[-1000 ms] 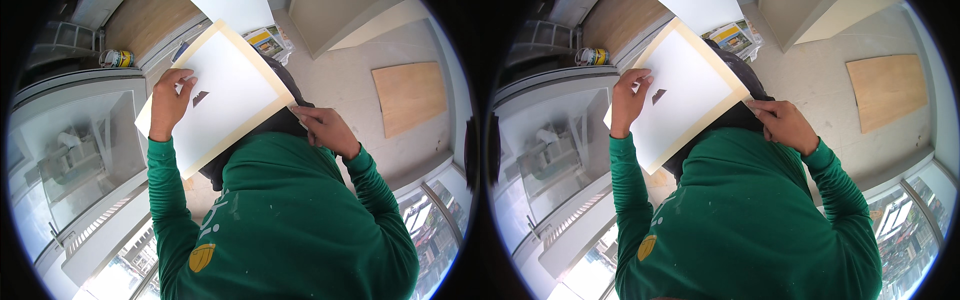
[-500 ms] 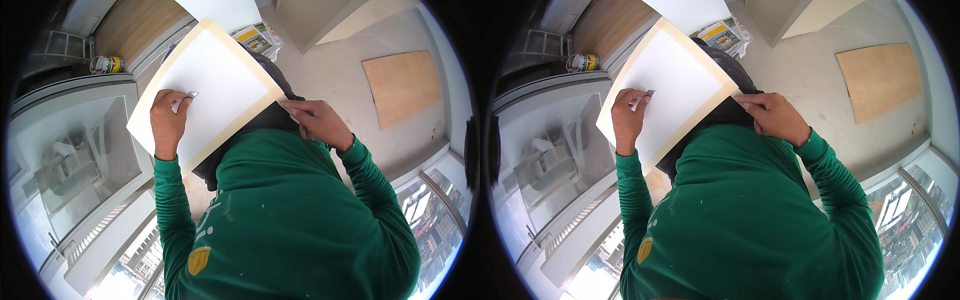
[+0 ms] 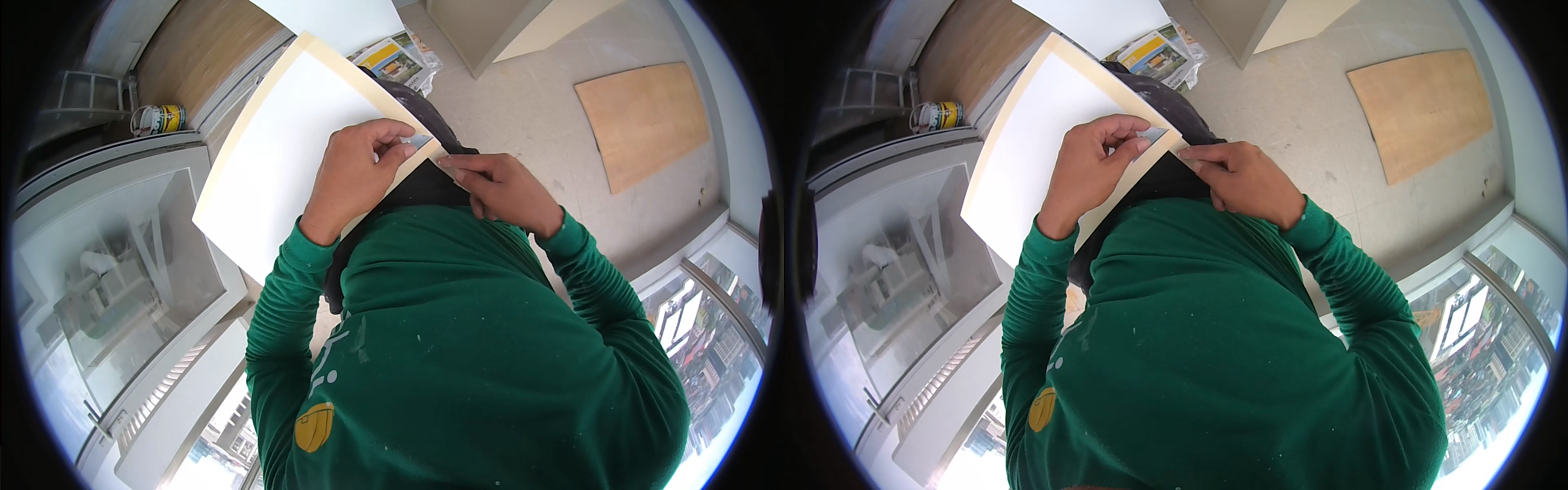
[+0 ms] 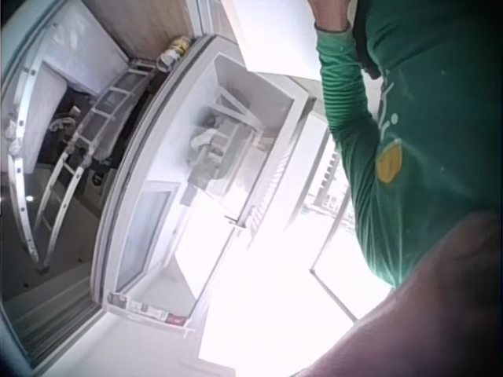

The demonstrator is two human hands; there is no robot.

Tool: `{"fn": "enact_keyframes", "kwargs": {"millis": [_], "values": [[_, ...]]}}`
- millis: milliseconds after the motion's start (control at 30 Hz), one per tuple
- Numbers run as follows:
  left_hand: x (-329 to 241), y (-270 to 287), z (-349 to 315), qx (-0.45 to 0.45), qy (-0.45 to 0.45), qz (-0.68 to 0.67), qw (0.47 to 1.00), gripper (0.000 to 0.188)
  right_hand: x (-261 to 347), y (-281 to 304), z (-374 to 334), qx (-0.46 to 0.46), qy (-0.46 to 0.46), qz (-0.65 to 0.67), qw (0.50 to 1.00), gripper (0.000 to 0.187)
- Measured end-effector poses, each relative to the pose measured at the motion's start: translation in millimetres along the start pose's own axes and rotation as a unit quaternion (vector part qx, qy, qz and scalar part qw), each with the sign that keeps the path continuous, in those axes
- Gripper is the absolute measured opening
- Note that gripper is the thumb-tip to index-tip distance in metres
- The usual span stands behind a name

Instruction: The person applies masking tape to the edges of a white cabinet panel by hand, using a roll of tape and smoothing it down with their fingers.

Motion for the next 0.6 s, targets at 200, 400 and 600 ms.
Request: {"fn": "enact_keyframes", "kwargs": {"millis": [200, 400, 600], "values": [[-3, -19, 17, 0.007, 0.005, 0.05, 0.999, 0.021, 1, 1, -6, -0.024, -0.003, 0.025, 0.999, 0.037], [1, -28, 18, -0.001, 0.01, 0.07, 0.997, 0.021, -2, 4, -7, -0.018, -0.007, 0.044, 0.999, 0.033], [1, -27, 19, -0.007, 0.016, 0.09, 0.996, 0.021, -4, 3, -6, -0.024, -0.002, 0.053, 0.998, 0.029]]}}
Point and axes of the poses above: each hand's wrist, its own z-axis towards the middle knuckle, its own y-axis out of the back of the hand, x = y × z, the point moved 2 cm from there along z, towards the middle knuckle, and after that the axes turned 14 degrees about -z, right-handed, at the moved point
